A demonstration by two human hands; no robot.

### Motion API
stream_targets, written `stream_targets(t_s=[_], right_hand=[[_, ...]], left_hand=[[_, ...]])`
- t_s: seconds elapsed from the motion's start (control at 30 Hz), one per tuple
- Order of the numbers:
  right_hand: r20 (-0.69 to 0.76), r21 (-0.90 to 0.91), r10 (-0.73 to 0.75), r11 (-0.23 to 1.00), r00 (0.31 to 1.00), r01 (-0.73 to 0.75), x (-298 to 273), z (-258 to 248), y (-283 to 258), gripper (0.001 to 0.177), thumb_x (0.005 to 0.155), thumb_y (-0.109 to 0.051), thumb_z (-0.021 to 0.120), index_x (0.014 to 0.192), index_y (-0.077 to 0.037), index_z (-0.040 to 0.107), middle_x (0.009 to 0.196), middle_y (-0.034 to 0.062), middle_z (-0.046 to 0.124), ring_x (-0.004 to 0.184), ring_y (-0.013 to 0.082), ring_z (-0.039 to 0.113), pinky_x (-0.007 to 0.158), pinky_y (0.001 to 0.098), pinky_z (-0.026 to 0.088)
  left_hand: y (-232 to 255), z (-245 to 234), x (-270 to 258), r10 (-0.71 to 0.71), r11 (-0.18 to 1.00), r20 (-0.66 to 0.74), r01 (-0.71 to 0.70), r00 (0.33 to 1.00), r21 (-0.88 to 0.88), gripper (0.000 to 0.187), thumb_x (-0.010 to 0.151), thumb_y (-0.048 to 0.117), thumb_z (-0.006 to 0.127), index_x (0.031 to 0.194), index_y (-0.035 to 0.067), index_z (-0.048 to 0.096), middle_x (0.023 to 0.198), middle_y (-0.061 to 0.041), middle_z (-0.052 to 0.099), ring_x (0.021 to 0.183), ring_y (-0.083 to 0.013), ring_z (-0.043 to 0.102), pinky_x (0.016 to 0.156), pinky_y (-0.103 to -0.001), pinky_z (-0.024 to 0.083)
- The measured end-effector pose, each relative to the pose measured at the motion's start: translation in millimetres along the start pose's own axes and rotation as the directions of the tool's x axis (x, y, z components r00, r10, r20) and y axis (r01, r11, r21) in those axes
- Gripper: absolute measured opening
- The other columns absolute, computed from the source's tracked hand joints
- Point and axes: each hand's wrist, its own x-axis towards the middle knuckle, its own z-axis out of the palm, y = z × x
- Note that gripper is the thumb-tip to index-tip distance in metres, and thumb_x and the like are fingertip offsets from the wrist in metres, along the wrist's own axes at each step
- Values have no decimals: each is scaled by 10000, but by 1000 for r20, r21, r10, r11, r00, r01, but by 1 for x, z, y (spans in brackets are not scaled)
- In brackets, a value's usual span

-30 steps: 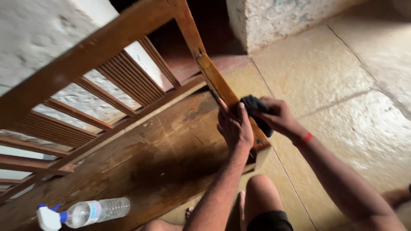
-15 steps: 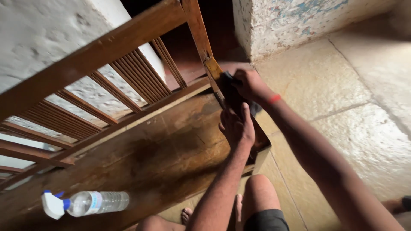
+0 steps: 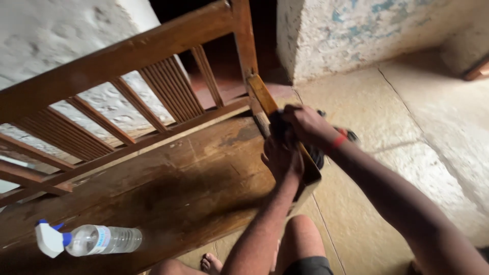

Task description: Cleaning a wooden bench using a spray bottle and a cloth.

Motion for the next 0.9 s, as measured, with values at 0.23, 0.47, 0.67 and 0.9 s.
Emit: stream_targets(t_s=[0.23,0.47,0.67,0.9], right_hand=[[-117,-224,-96,972,988,68,114,80,124,99,916,-120,633,857,-67,692,904,164,645,825,378,651,712,474,546],[-161,-280,-100,959,982,51,114,73,106,93,870,-134,666,828,-64,709,876,160,657,805,387,659,710,480,550],[-91,-218,-23,976,996,3,41,44,66,73,813,-52,628,848,-49,693,925,159,663,842,389,665,713,477,553],[24,-107,67,992,997,-64,-44,-10,-18,98,768,-66,662,846,-7,654,872,159,634,803,377,645,684,461,547]], left_hand=[[-2,4,2,52,993,-28,-49,998,106,935,946,653,497,1629,99,178,1575,-175,399,1496,-334,299,1167,-679,160],[4,-1,-1,34,998,-7,-33,999,58,865,975,612,455,1620,101,186,1583,-165,391,1509,-329,291,1175,-696,125],[-2,8,3,19,999,-46,-17,999,34,693,1043,536,338,1609,142,267,1565,-183,404,1500,-341,292,1171,-694,135],[-3,7,2,94,988,-169,-71,981,140,609,1051,475,375,1550,128,403,1464,-174,488,1423,-371,357,1140,-717,178]])
